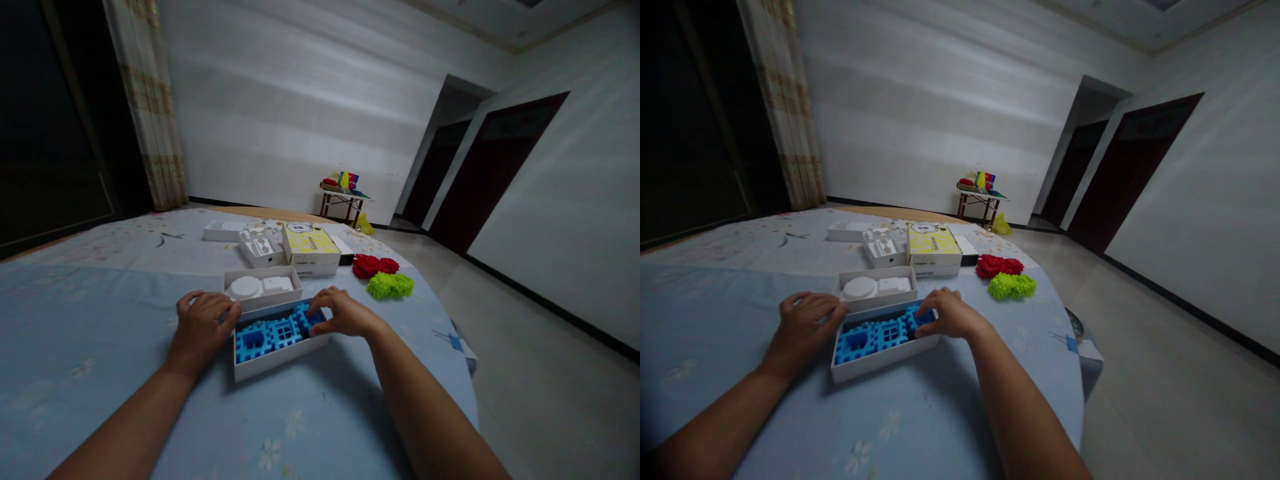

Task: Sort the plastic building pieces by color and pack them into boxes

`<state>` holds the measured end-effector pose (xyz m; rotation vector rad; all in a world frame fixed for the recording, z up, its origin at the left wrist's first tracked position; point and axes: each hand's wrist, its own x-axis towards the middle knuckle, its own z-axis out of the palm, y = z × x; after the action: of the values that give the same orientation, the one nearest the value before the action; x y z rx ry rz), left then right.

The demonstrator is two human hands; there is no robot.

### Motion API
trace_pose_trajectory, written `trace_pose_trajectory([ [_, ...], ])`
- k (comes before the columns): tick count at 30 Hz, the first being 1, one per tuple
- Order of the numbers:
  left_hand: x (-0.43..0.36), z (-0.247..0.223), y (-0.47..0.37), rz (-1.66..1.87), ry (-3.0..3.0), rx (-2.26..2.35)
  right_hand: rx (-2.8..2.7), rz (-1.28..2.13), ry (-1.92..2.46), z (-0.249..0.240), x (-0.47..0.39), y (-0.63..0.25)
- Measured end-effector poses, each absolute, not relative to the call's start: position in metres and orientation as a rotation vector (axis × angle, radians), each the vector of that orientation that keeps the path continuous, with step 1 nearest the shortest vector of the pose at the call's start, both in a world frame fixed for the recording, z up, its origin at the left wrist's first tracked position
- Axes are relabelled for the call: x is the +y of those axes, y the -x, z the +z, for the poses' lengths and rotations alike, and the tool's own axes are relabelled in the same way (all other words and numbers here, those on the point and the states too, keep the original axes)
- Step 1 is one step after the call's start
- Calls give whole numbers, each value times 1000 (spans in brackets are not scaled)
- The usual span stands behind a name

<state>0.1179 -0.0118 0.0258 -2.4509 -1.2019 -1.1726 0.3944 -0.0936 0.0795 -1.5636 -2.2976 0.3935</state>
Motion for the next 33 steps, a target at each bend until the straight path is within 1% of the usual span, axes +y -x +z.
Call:
trace_pose_trajectory([
  [5, -13, 28, -119, -1189, 2460, -1204, -2336, 343, 1504, 79, -96, -394],
  [10, -13, 28, -119, -1204, 2447, -1197, -2214, 260, 1432, 86, -97, -388],
  [13, -13, 28, -119, -1189, 2460, -1211, -2196, 294, 1347, 96, -94, -378],
  [18, -13, 28, -119, -1186, 2458, -1219, -2351, 408, 1318, 107, -75, -358],
  [22, -13, 28, -119, -1180, 2455, -1220, -2413, 525, 1379, 103, -55, -351],
  [28, -15, 30, -120, -1181, 2459, -1246, -2361, 355, 1400, 96, -50, -350],
  [33, -13, 28, -120, -1192, 2462, -1235, -2326, 401, 1390, 91, -58, -354],
])
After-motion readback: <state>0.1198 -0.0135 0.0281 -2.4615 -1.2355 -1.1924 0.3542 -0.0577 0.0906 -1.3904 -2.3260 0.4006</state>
